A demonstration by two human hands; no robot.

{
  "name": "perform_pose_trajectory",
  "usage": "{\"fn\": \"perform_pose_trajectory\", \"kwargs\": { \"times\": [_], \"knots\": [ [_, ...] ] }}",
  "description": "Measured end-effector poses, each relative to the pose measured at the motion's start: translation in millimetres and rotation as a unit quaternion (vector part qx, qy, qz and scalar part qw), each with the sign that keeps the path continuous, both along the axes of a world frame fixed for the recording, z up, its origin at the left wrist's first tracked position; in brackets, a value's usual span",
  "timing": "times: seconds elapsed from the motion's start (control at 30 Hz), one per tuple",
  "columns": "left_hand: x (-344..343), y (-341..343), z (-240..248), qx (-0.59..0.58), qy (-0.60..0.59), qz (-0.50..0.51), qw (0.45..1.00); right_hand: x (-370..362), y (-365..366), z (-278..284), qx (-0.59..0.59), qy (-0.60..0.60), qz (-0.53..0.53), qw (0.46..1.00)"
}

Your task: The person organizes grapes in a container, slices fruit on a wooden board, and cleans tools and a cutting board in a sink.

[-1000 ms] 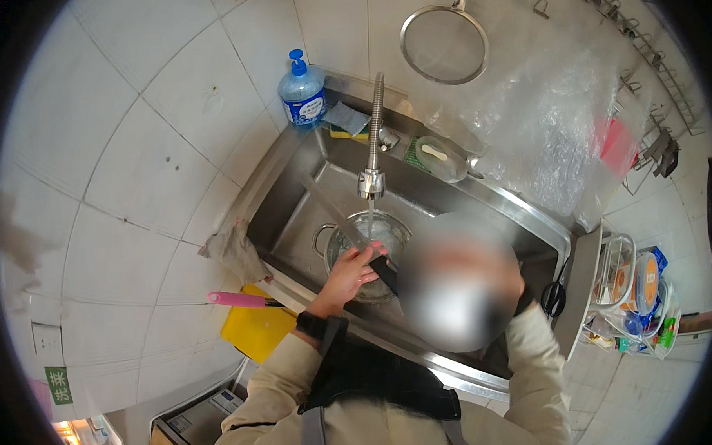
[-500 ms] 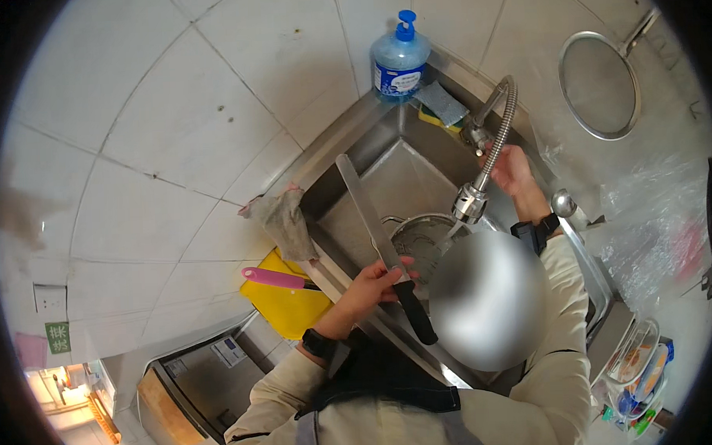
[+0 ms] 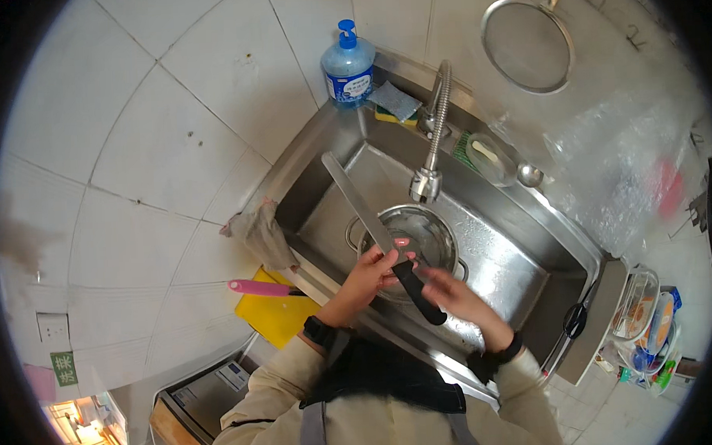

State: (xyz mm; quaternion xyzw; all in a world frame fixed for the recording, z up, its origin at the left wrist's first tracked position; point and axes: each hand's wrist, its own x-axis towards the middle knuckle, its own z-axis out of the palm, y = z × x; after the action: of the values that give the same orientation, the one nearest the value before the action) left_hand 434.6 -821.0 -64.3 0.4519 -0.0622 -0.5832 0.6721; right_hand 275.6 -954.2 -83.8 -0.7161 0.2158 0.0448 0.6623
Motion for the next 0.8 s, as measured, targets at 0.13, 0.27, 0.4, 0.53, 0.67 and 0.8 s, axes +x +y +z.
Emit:
{"fn": "perform_pose_trajectory", "kwargs": {
  "times": [0.13, 0.27, 0.4, 0.53, 0.67, 0.8],
  "knots": [
    [-27, 0, 1, -0.003, -0.087, -0.001, 0.996, -39, 48, 37, 0.108, 0.052, -0.084, 0.989],
    [-45, -6, 2, 0.061, -0.139, 0.040, 0.988, -89, 54, 37, -0.043, -0.012, -0.101, 0.994],
    [-57, -6, 14, -0.015, -0.093, 0.221, 0.971, -151, 50, 56, -0.142, 0.013, -0.092, 0.985],
    [-79, -15, 18, -0.005, -0.131, 0.218, 0.967, -202, 38, 72, -0.153, 0.044, -0.086, 0.984],
    [-106, -19, 16, 0.006, -0.138, 0.217, 0.967, -253, 31, 43, -0.096, -0.039, -0.151, 0.983],
    [-124, -14, 28, 0.037, -0.146, 0.222, 0.963, -297, 12, -29, -0.293, -0.052, -0.088, 0.951]
  ]
}}
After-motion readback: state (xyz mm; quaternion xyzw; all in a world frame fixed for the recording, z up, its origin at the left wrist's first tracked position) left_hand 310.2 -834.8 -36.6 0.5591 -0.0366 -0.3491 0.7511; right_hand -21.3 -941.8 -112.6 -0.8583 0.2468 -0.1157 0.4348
